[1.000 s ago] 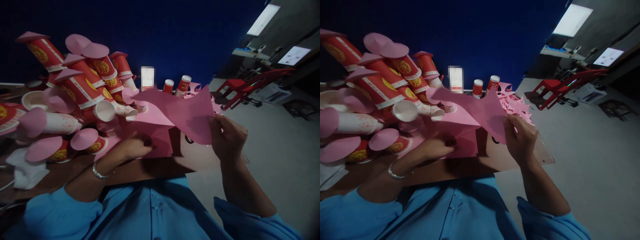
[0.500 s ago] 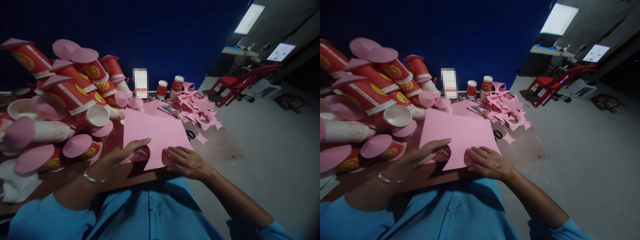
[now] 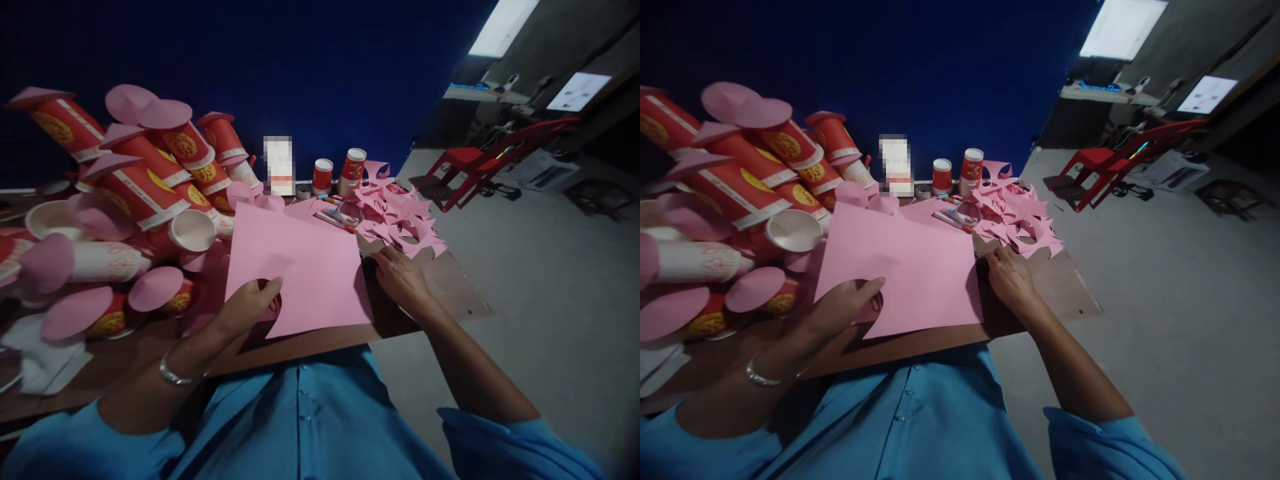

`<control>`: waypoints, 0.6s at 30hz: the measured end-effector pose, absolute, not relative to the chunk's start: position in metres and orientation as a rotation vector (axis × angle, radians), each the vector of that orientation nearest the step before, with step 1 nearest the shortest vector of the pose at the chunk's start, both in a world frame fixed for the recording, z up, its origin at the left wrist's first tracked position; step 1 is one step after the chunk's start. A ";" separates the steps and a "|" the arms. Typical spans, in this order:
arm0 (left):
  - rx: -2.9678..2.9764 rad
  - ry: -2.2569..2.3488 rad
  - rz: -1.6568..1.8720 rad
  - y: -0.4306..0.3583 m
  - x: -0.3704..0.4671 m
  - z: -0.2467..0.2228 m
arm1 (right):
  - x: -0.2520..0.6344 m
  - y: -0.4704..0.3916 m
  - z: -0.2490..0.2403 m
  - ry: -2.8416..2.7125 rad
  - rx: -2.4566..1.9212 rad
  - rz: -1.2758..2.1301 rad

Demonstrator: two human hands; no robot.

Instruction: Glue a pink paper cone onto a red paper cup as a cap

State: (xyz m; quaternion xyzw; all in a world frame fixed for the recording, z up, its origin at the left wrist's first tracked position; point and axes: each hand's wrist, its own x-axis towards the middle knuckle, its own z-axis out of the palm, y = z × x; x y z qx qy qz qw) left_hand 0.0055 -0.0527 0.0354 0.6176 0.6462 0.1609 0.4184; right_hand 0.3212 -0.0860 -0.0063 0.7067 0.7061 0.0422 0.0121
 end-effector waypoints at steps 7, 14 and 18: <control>1.326 1.442 0.368 -0.073 0.009 0.005 | 0.311 -0.096 0.003 2.119 2.212 0.022; 1.587 1.610 0.060 -0.084 0.030 0.008 | 0.307 -0.091 0.008 1.974 2.151 -0.041; 1.576 1.593 -0.015 -0.092 0.036 0.024 | 0.319 -0.097 0.001 1.981 2.228 0.031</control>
